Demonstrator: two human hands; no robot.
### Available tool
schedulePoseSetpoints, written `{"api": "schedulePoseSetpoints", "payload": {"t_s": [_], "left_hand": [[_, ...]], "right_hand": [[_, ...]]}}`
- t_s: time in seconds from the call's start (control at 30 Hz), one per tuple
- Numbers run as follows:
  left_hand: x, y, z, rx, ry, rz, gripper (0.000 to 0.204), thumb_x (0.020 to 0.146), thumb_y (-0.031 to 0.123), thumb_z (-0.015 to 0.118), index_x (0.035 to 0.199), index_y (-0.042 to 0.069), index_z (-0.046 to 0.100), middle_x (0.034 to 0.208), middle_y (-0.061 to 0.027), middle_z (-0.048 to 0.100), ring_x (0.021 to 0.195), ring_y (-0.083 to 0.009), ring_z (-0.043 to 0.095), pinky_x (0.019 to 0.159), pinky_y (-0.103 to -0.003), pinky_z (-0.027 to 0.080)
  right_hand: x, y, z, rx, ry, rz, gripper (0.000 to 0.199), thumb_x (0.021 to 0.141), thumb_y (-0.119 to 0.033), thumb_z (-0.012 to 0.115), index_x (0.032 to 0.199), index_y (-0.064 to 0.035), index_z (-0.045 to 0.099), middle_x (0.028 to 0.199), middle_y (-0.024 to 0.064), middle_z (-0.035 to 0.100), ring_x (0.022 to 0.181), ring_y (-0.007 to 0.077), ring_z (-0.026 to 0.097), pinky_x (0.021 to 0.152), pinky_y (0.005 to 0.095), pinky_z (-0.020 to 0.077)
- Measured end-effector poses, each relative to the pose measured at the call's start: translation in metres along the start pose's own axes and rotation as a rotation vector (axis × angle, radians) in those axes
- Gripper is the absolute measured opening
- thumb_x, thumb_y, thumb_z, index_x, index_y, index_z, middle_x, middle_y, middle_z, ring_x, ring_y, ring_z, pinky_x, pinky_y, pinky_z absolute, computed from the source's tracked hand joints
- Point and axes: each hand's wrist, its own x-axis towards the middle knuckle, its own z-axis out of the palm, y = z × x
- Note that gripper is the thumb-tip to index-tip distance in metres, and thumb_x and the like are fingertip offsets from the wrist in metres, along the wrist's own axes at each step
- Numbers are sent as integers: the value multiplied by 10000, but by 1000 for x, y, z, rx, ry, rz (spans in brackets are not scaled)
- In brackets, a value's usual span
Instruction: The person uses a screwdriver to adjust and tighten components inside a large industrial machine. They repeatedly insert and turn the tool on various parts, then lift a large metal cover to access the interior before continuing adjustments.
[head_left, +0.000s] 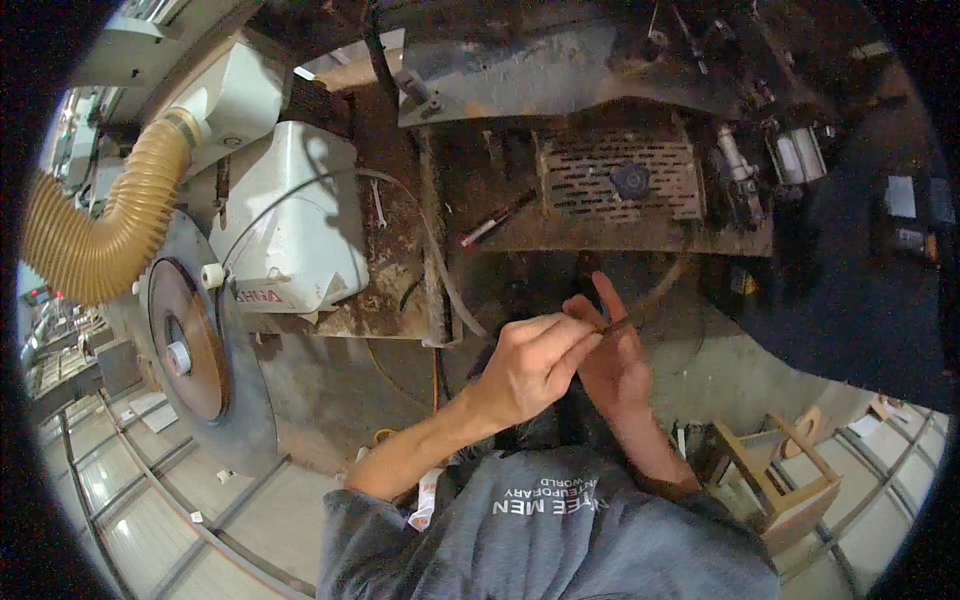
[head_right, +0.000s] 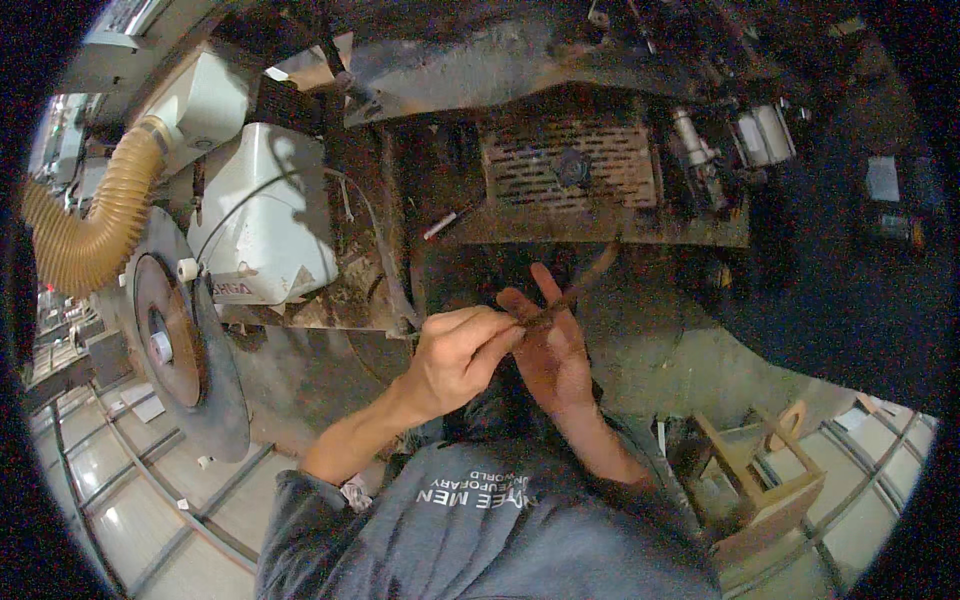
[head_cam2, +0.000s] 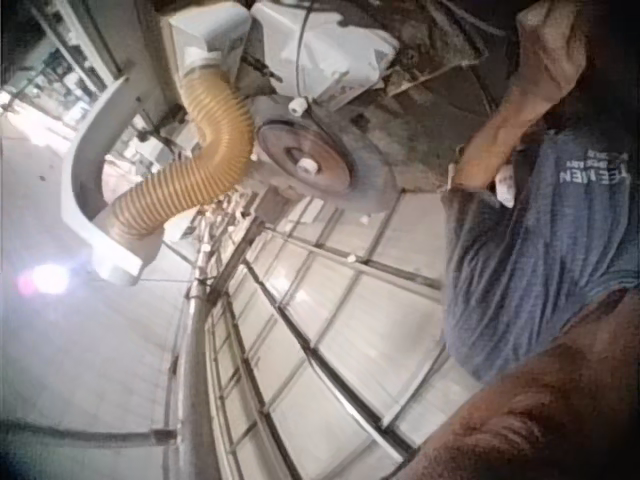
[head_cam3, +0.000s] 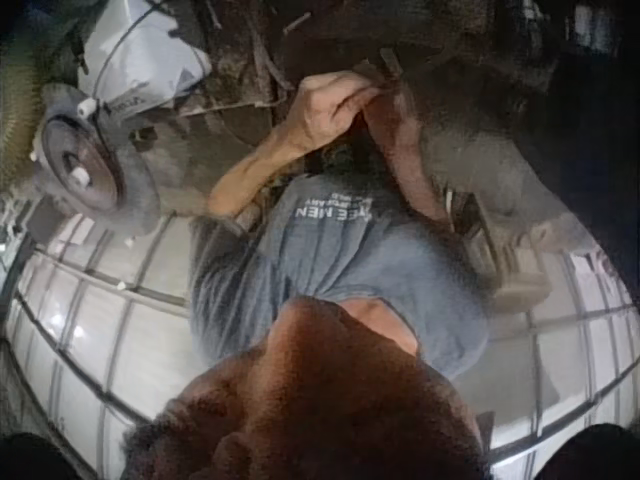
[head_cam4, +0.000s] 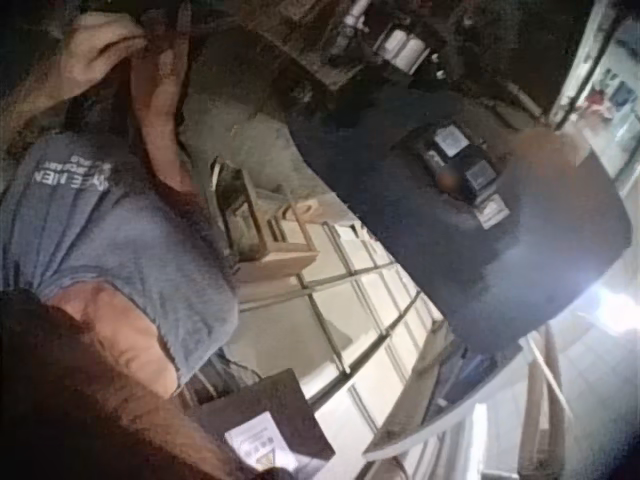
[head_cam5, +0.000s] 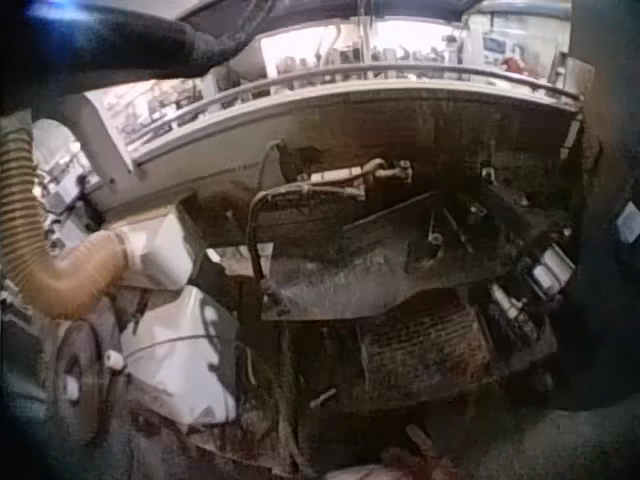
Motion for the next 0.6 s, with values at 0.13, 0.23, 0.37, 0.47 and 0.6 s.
{"api": "schedulePoseSetpoints", "payload": {"t_s": [0.13, 0.23, 0.37, 0.47, 0.6], "left_hand": [[-17, -31, 18, -146, -126, -299, 152, 899, 91, 643, 958, -45, 679, 936, -215, 701, 798, -376, 693, 676, -406, 542], [-8, -48, 19, 61, -405, -361, 204, 906, 177, 647, 963, -13, 693, 920, -226, 693, 805, -379, 687, 675, -408, 540], [20, -96, 10, 402, -259, -246, 265, 878, 247, 671, 958, -6, 677, 818, -229, 673, 799, -426, 654, 704, -479, 516], [28, -205, 4, 879, -394, -200, 327, 855, 328, 692, 906, 5, 678, 785, -211, 672, 782, -383, 670, 731, -508, 518], [21, -341, -4, 1199, -486, -108, 444, 829, 425, 686, 926, -8, 686, 1015, -233, 665, 831, -319, 691, 669, -465, 566]], "right_hand": [[-18, 28, -34, -318, 64, -166, 328, 990, -199, 581, 1231, 24, 587, 1329, 184, 572, 1229, 256, 541, 1078, 417, 400], [-9, 34, -62, -323, 299, -150, 299, 1001, -225, 568, 1201, -4, 588, 1224, 148, 623, 1124, 239, 588, 1032, 430, 439], [-7, 37, -110, -57, 432, -127, 297, 1006, -258, 562, 1206, -39, 579, 992, 75, 656, 955, 224, 628, 913, 411, 502], [-3, 38, -120, 19, 425, -68, 305, 1003, -279, 569, 1210, -56, 578, 886, 50, 648, 861, 215, 636, 802, 385, 531], [-7, 40, -122, -63, 461, -30, 313, 1002, -285, 572, 1202, -46, 594, 848, 53, 654, 803, 192, 639, 689, 335, 536]]}}
